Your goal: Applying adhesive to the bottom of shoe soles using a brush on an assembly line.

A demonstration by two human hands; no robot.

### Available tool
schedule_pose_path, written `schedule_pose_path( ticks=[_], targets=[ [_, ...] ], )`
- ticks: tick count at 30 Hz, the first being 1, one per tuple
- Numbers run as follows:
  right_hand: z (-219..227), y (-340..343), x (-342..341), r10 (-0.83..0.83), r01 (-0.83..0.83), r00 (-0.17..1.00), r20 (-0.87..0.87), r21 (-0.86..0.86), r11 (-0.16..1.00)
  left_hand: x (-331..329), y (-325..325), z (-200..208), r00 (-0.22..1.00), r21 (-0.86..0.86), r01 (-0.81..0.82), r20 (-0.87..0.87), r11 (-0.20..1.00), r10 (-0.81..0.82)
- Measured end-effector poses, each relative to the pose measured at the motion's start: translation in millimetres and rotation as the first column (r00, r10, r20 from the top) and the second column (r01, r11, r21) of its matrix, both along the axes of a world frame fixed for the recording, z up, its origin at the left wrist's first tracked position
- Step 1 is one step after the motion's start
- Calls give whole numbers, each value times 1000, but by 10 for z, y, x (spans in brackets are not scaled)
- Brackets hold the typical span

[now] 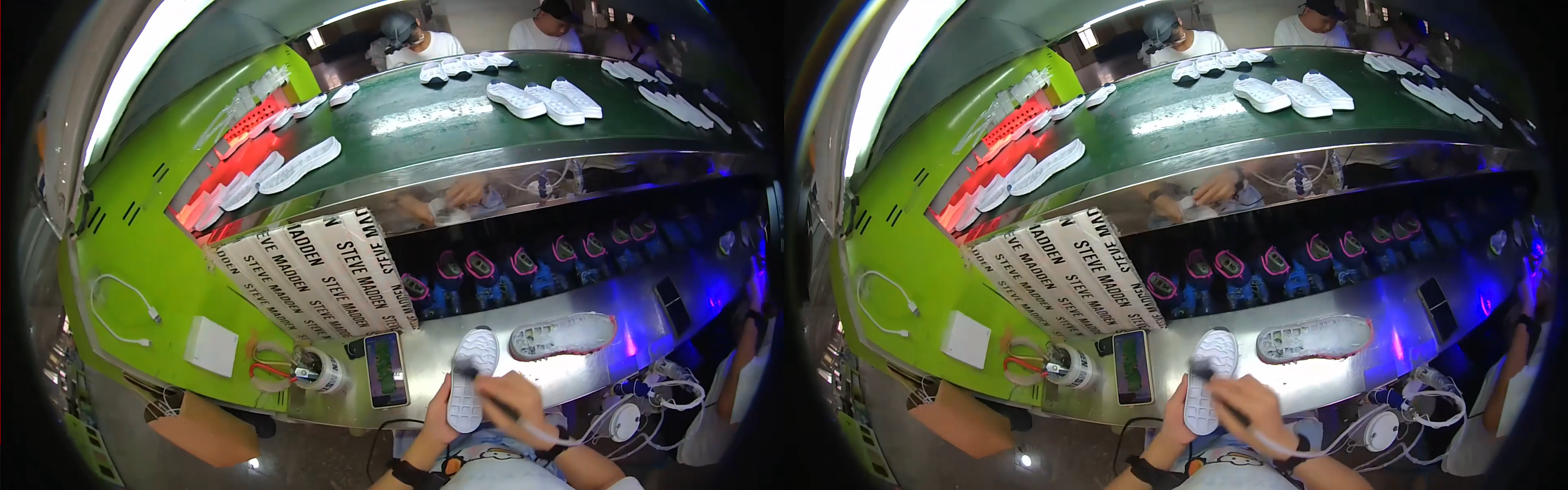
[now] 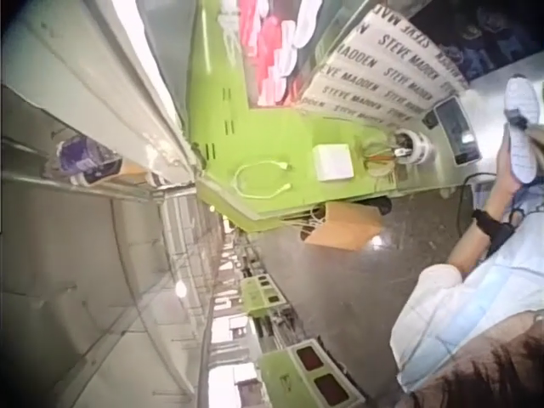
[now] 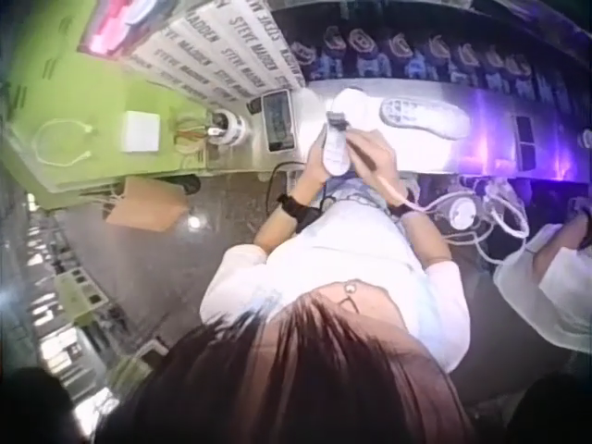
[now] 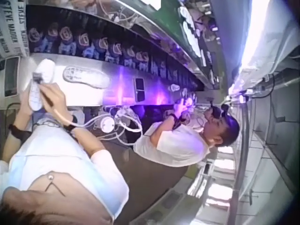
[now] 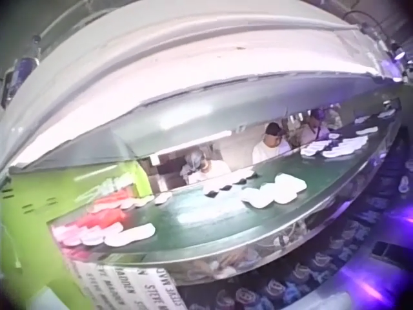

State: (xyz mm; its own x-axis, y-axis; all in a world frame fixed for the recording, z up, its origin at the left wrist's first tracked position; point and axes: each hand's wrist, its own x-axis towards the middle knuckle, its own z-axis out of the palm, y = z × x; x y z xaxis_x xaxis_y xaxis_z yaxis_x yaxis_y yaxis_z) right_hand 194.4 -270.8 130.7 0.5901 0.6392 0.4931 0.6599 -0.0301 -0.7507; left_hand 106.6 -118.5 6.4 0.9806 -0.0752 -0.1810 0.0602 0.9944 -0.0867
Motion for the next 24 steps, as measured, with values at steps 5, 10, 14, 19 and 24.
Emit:
schedule_pose_path(
  ticks=[5,10,14,19,24],
  targets=[
    [102,64,170,-33,35,995,-98,20,999,99,64,15,999,78,-45,-10,996,46],
    [149,5,126,336,-369,866,-371,-21,929,375,45,244,988,78,-128,102,989,120],
    [181,-147,353,458,-580,736,-498,-118,806,443,228,361,981,305,191,-42,933,-187],
    [255,-206,458,526,-652,746,-408,-288,701,685,283,445,897,504,442,-249,742,-365],
    [323,-374,500,535,-479,845,21,-416,773,790,222,593,651,625,713,-420,318,-633]
  ],
)
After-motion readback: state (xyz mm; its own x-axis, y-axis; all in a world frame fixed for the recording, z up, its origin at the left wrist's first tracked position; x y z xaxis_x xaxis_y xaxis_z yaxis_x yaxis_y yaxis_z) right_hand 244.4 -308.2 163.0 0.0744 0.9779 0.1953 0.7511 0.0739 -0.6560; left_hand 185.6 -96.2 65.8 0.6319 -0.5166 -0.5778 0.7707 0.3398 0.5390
